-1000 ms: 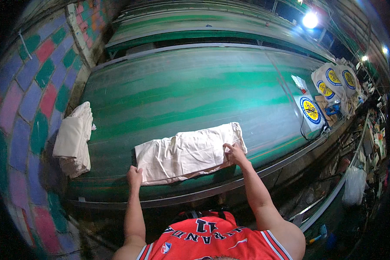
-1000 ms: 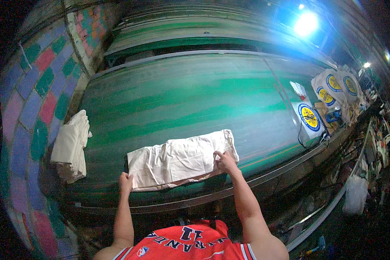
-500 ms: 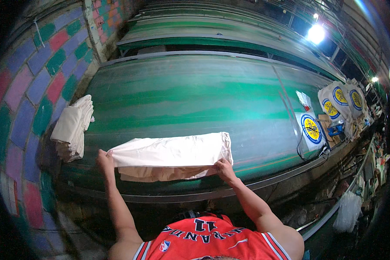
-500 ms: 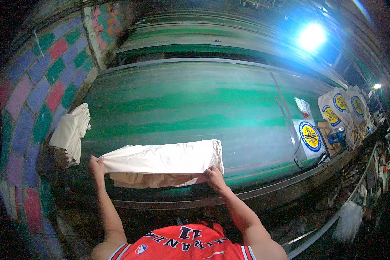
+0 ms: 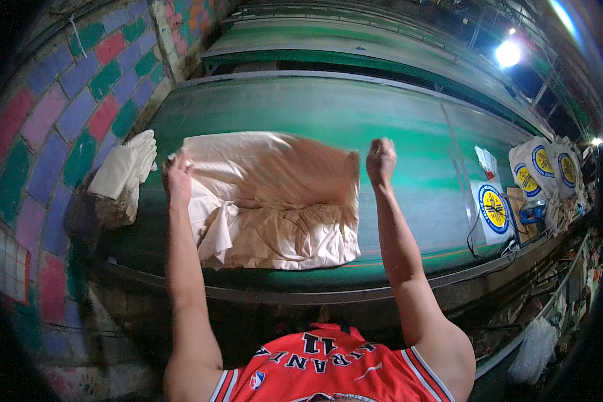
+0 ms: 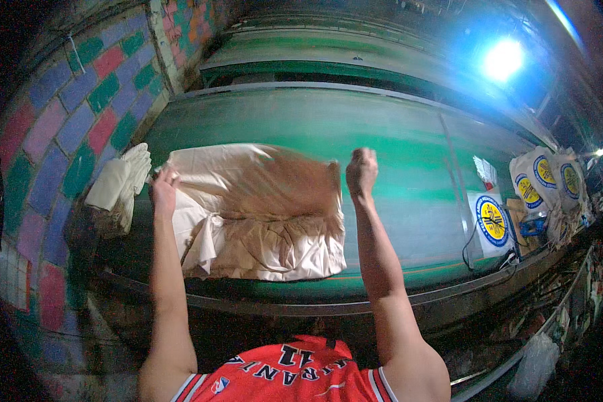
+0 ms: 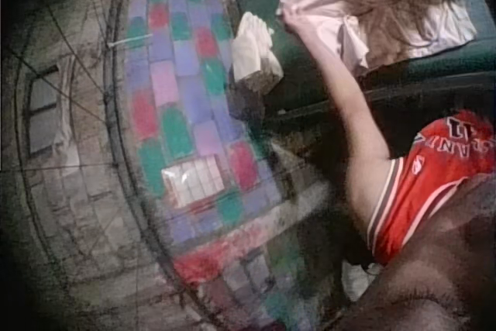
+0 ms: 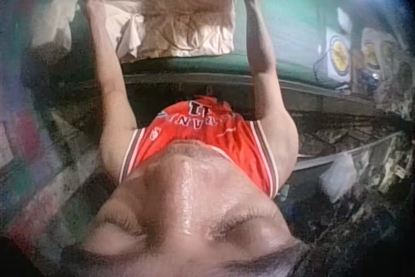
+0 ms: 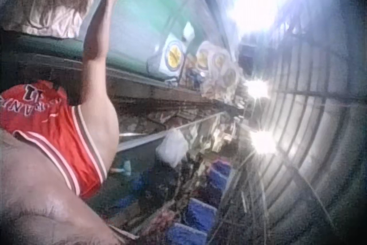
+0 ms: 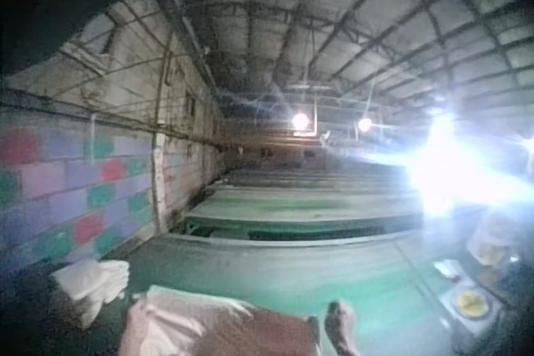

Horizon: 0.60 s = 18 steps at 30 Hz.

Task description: The person unfolds a large white fabric on a green work surface, then uses a long metal blade to cut the fabric along a straight line. The person handles the fabric edges and repositions the material while cutting.

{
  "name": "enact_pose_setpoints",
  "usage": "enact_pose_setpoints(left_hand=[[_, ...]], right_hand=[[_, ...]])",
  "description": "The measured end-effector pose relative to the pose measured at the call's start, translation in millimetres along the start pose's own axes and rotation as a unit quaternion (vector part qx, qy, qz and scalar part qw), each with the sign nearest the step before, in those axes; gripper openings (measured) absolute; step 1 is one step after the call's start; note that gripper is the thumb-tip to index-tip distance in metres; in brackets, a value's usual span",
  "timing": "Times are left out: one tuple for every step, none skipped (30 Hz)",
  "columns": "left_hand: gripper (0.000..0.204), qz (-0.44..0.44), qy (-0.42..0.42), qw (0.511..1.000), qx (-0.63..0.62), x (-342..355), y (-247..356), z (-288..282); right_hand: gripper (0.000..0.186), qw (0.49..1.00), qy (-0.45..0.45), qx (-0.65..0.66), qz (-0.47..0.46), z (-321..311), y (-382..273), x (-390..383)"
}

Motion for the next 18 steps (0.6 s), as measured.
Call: enact_pose_setpoints(left_hand=[[0.032,0.028,0.016,0.994,0.1,5,1,-13],[0.041,0.09,-0.024,0.983,0.158,6,-8,-15],[0.051,0.083,-0.031,0.976,0.201,8,-24,-21],[0.05,0.193,-0.151,0.895,0.373,-10,-43,-15],[0.046,0.136,-0.163,0.917,0.338,-25,-71,-26],[0.043,-0.073,-0.156,0.911,0.374,-39,-111,-41],[0.042,-0.1,-0.16,0.9,0.392,-78,-135,-56],[0.044,-0.085,-0.171,0.791,0.581,-109,-159,-63],[0.053,-0.033,-0.227,0.758,0.611,-143,-176,-60],[0.062,-0.102,-0.249,0.674,0.688,-170,-197,-64],[0.071,0.036,-0.293,0.556,0.777,-205,-201,-57],[0.074,0.081,-0.285,0.53,0.794,-231,-209,-51],[0.079,0.108,-0.267,0.525,0.801,-247,-213,-46],[0.084,0.11,-0.252,0.509,0.816,-257,-216,-44],[0.083,0.105,-0.247,0.545,0.795,-259,-215,-43],[0.083,0.072,-0.245,0.568,0.783,-252,-215,-44],[0.082,0.045,-0.245,0.589,0.769,-245,-215,-45],[0.078,0.045,-0.231,0.616,0.751,-227,-210,-44]], right_hand=[[0.015,0.999,0.024,0.038,-0.017,0,1,-5],[0.019,0.996,0.046,0.065,-0.026,0,2,-9],[0.023,0.99,0.088,0.097,-0.051,0,2,-13],[0.029,0.989,0.048,0.098,-0.103,9,0,-32],[0.027,0.987,-0.047,0.091,-0.12,22,2,-58],[0.028,0.978,-0.128,0.079,-0.146,35,3,-87],[0.029,0.958,-0.227,0.064,-0.163,49,7,-120],[0.034,0.946,-0.287,-0.004,-0.151,61,12,-155],[0.041,0.92,-0.368,-0.027,-0.129,74,17,-189],[0.048,0.871,-0.477,-0.074,-0.087,85,26,-223],[0.054,0.921,-0.35,-0.077,-0.155,75,22,-240],[0.06,0.937,-0.268,-0.109,-0.197,67,20,-257],[0.062,0.951,-0.239,-0.08,-0.181,65,20,-269],[0.064,0.952,-0.259,-0.079,-0.145,68,23,-277],[0.057,0.964,-0.212,-0.06,-0.15,63,21,-280],[0.051,0.959,-0.244,-0.026,-0.143,65,22,-280],[0.046,0.954,-0.265,0.011,-0.14,67,23,-277],[0.04,0.951,-0.269,0.051,-0.146,68,23,-268]])
Point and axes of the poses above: each hand's wrist, its own x-axis towards the middle knuckle, its own z-axis out of the palm, y = z × x, the point moved 5 cm from there along x, towards the middle knuckle, and after that the axes turned 11 degrees about -x, right-handed, at the moved point
